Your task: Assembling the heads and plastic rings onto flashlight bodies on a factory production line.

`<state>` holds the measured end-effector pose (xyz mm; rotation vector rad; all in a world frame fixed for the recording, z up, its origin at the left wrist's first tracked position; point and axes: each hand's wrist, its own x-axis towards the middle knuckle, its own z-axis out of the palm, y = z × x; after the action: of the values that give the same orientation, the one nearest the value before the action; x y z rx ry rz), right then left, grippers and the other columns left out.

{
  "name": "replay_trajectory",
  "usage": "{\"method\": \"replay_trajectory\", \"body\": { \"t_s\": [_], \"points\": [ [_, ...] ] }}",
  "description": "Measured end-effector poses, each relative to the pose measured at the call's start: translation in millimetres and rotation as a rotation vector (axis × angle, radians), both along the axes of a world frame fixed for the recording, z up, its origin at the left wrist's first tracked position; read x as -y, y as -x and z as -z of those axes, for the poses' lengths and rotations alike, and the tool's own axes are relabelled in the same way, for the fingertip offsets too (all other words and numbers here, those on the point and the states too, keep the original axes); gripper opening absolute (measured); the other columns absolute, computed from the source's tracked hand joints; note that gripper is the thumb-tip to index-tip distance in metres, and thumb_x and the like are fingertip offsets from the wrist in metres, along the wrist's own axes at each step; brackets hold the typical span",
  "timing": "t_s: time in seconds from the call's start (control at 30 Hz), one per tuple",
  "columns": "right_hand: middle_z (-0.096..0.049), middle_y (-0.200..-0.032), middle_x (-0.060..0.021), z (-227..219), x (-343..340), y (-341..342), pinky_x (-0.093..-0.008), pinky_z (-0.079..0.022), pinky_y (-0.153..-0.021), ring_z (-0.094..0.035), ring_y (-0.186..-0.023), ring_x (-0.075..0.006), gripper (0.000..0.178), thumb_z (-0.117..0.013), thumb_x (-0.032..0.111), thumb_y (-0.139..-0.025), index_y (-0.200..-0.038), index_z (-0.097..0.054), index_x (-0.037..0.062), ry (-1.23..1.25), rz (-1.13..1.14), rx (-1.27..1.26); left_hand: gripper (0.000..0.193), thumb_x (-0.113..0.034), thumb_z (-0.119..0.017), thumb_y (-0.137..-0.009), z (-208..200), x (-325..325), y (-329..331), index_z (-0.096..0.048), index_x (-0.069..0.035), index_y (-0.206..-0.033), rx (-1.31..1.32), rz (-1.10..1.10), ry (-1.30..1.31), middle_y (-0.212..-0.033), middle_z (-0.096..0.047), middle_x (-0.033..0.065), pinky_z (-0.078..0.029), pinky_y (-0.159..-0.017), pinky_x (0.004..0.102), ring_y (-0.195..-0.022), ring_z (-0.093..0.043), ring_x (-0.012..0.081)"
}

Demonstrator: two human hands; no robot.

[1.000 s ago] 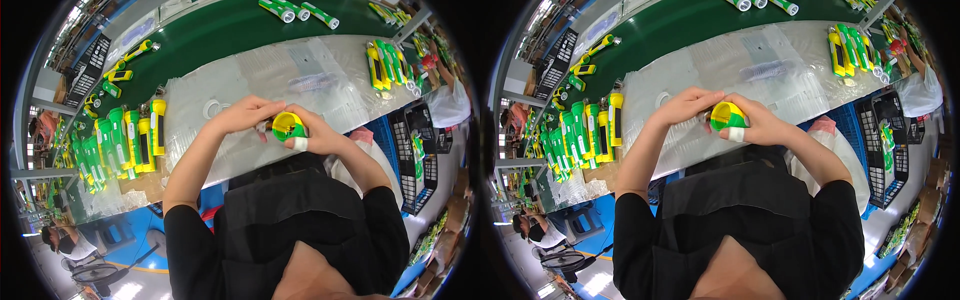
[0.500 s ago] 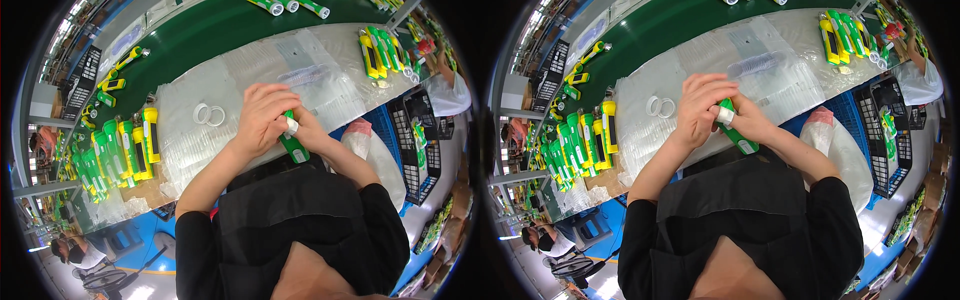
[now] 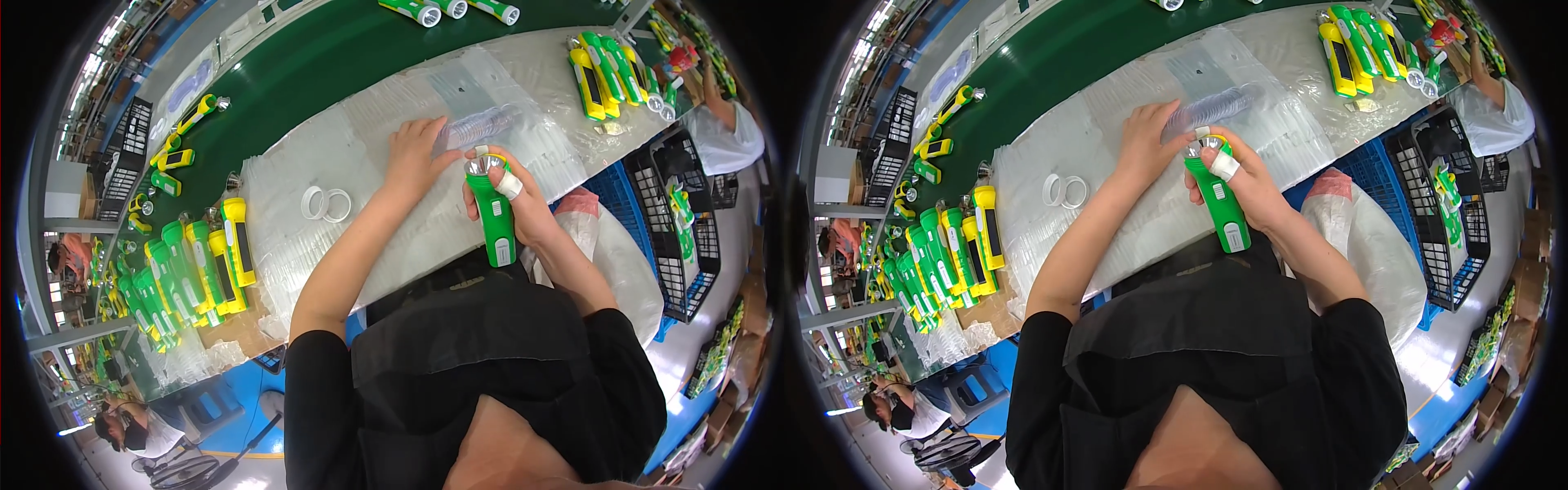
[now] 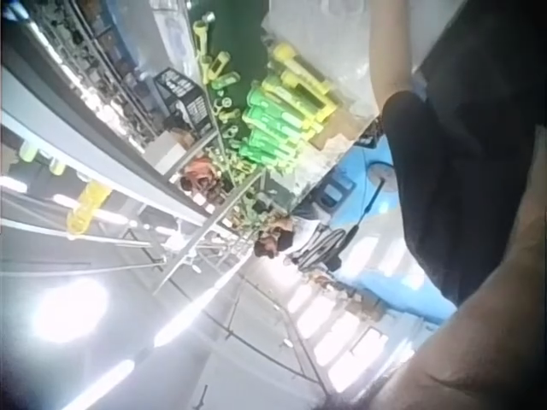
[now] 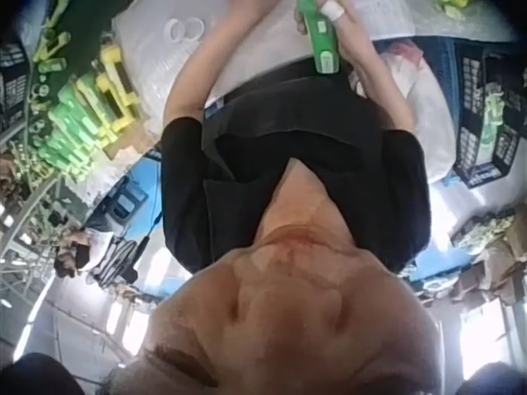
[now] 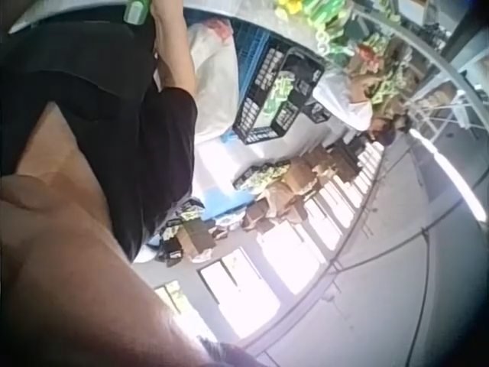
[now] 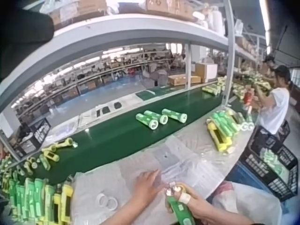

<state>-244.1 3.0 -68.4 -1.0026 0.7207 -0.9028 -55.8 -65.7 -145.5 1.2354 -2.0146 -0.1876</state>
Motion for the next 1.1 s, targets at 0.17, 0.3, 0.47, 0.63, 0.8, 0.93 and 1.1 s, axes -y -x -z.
{"method": "replay_trajectory", "body": {
  "t_s": [0.17,0.3,0.47,0.63,0.8,0.93,1.1],
  "points": [
    [-0.059,-0.081,-0.0129,2.0,5.1,-1.2,-0.03,-0.048,-0.064,-0.06,-0.07,-0.0198,0.052,-0.056,0.042,-0.096,-0.127,-0.047,0.0018,0.049,-0.035,0.004,0.048,-0.024,-0.074,-0.08,-16.6,-11.1,-12.1,-0.061,-0.005,-0.122,-0.223,0.065,-0.035,-0.112,-0.061,0.0131,-0.043,-0.088,0.0382,-0.104,-0.056,0.0301],
    [-0.06,-0.084,-0.0116,-6.0,3.5,-9.7,-0.0297,-0.049,-0.062,-0.061,-0.07,-0.0189,0.053,-0.06,0.04,-0.093,-0.127,-0.047,0.0012,0.01,-0.055,0.0,0.038,-0.019,-0.061,-0.089,-77.2,-64.1,-10.3,-0.061,-0.006,-0.125,-0.346,0.18,-0.076,-0.111,-0.058,0.0118,-0.041,-0.089,0.0367,-0.103,-0.052,0.0291],
    [-0.061,-0.089,-0.0091,-12.4,-0.7,-28.6,-0.029,-0.052,-0.062,-0.063,-0.071,-0.0178,0.054,-0.06,0.041,-0.093,-0.126,-0.047,0.0005,0.115,-0.208,-0.035,0.034,-0.019,-0.047,-0.097,-75.7,-88.8,-23.9,-0.063,-0.003,-0.122,-0.191,0.176,0.113,-0.116,-0.056,0.0127,-0.04,-0.091,0.038,-0.111,-0.049,0.0303],
    [-0.061,-0.088,-0.0088,-7.1,-2.5,-41.4,-0.0295,-0.052,-0.064,-0.062,-0.072,-0.0166,0.039,-0.058,0.028,-0.096,-0.125,-0.049,0.0039,0.078,-0.339,-0.046,0.037,-0.02,-0.039,-0.097,-68.6,-96.5,-27.6,-0.064,0.002,-0.115,-0.322,0.241,0.157,-0.116,-0.059,0.0161,-0.04,-0.094,0.0406,-0.107,-0.053,0.0312],
    [-0.06,-0.093,-0.0094,-2.1,-10.3,-67.4,-0.0298,-0.052,-0.065,-0.063,-0.073,-0.0173,0.036,-0.056,0.029,-0.097,-0.123,-0.05,0.0047,0.104,-0.328,0.03,0.031,-0.019,-0.042,-0.095,-58.3,-92.3,-40.3,-0.064,-0.001,-0.107,-0.348,0.194,0.218,-0.115,-0.061,0.0142,-0.038,-0.095,0.042,-0.107,-0.054,0.0327],
    [-0.06,-0.096,-0.0096,-4.0,-1.6,-76.8,-0.0303,-0.051,-0.065,-0.062,-0.074,-0.0177,0.038,-0.055,0.029,-0.097,-0.126,-0.047,0.0053,-0.081,-0.313,0.042,0.031,-0.02,-0.046,-0.093,-61.4,-95.8,-52.2,-0.063,-0.003,-0.113,-0.306,0.151,0.189,-0.122,-0.058,0.0145,-0.035,-0.098,0.0431,-0.114,-0.053,0.0339],
    [-0.061,-0.092,-0.0088,-2.5,17.4,-95.0,-0.0321,-0.051,-0.064,-0.061,-0.072,-0.0172,0.037,-0.056,0.026,-0.096,-0.126,-0.049,0.0056,0.12,-0.396,0.107,0.041,-0.021,-0.05,-0.094,-81.3,-101.8,-84.0,-0.054,-0.007,-0.132,-0.248,-0.012,0.164,-0.133,-0.052,0.0172,-0.037,-0.1,0.0436,-0.119,-0.05,0.0372]
  ]
}}
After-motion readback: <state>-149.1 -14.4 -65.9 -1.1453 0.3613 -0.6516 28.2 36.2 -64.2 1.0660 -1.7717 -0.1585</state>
